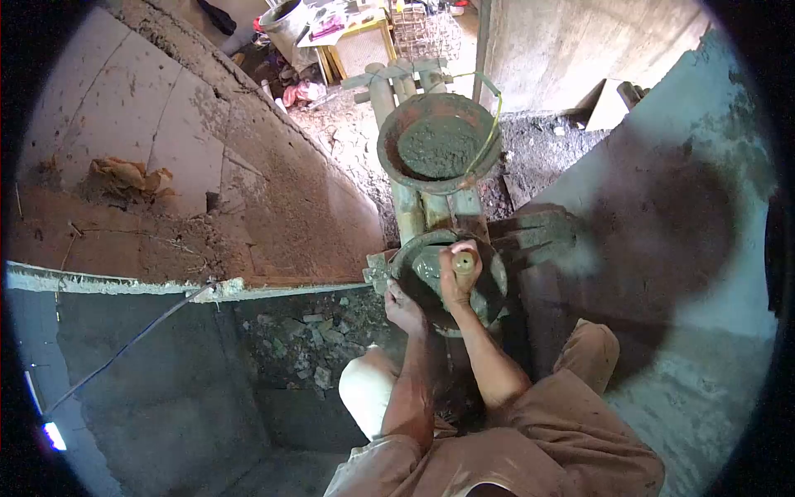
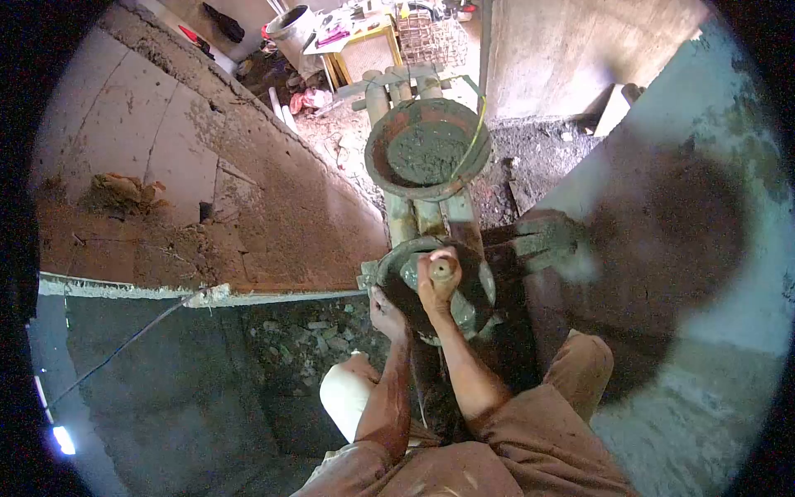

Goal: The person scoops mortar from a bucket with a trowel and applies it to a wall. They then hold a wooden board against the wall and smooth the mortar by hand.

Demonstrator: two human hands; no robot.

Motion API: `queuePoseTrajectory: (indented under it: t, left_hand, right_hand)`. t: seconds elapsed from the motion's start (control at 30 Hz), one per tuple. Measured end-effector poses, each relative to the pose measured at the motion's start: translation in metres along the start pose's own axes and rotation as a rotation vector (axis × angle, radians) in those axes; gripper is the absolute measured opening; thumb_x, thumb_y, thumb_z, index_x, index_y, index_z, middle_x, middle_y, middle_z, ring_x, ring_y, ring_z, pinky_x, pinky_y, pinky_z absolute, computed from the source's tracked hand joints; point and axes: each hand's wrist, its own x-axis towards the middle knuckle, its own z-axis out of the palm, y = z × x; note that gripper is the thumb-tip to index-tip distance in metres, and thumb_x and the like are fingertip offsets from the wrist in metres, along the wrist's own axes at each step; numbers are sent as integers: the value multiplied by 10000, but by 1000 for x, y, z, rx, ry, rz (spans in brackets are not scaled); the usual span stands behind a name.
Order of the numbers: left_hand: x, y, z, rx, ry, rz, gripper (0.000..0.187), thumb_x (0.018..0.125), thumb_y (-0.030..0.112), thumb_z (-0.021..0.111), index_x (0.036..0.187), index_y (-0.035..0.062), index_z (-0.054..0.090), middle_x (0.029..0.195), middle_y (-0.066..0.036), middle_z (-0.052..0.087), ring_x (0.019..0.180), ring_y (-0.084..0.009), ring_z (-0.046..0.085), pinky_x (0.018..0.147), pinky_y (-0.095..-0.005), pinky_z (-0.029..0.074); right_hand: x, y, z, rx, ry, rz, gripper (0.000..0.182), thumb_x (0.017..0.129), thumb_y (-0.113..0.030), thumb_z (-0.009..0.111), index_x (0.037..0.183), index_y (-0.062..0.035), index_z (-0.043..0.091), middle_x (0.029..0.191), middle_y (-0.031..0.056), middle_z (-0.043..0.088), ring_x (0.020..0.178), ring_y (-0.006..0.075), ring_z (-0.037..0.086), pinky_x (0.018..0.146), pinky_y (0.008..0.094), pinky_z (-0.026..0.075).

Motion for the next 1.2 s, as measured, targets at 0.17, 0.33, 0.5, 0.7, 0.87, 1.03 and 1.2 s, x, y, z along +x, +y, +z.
queuePoseTrajectory:
  t: [0.17, 0.33, 0.5, 0.7, 0.87, 1.03, 1.2]
  left_hand:
    - [-5, 24, -10, 85, -59, -88, 536, 1004, 429, 472, 1162, -59, 630, 1040, -187, 689, 925, -246, 619, 868, -365, 468]
    - [-2, 12, -9, 45, -58, -31, 523, 1006, 395, 475, 1199, -72, 611, 1150, -227, 659, 1005, -286, 629, 920, -366, 460]
    - [-3, 1, -7, 88, -11, -9, 506, 1002, 392, 487, 1149, -75, 615, 1067, -237, 654, 927, -304, 600, 874, -379, 453]
    - [-3, 1, -2, 27, 66, 79, 493, 994, 408, 498, 998, -58, 660, 868, -232, 678, 747, -339, 603, 758, -413, 474]
    - [-5, 9, -3, 85, 81, 67, 485, 984, 409, 516, 1041, -47, 673, 914, -239, 687, 788, -348, 631, 773, -418, 481]
    - [-2, 8, -1, 7, 62, 55, 487, 987, 408, 512, 1030, -51, 667, 899, -245, 680, 770, -375, 618, 757, -430, 476]
    - [-2, -4, -2, 75, 105, 87, 514, 988, 432, 498, 961, -52, 667, 819, -248, 663, 694, -375, 582, 718, -451, 463]
  right_hand:
    - [-36, -1, -29, 63, -252, -60, 199, 773, -3, 652, 766, -62, 462, 734, 20, 470, 700, 122, 475, 650, 288, 401]
    - [-41, -4, -100, 58, -409, 85, 209, 765, 71, 620, 750, -76, 472, 733, 17, 522, 704, 95, 523, 662, 277, 453]
    - [13, -74, -98, -14, -290, 92, 193, 791, 9, 681, 780, -78, 508, 780, 29, 548, 717, 135, 541, 686, 287, 456]
    - [-4, -1, -44, -67, -141, -3, 201, 822, -50, 706, 800, -74, 507, 798, 30, 552, 756, 144, 542, 713, 302, 457]
    - [-50, -13, -84, -67, -228, -21, 212, 819, 13, 699, 809, -63, 502, 810, 17, 526, 767, 110, 510, 733, 276, 437]
    - [-38, -44, -121, -15, -262, 78, 223, 793, -31, 737, 825, -74, 521, 814, 11, 559, 781, 112, 530, 742, 277, 437]
    - [14, -109, -119, -611, -688, -151, 298, 757, -83, 773, 947, -43, 547, 905, 101, 529, 821, 236, 578, 702, 359, 467]
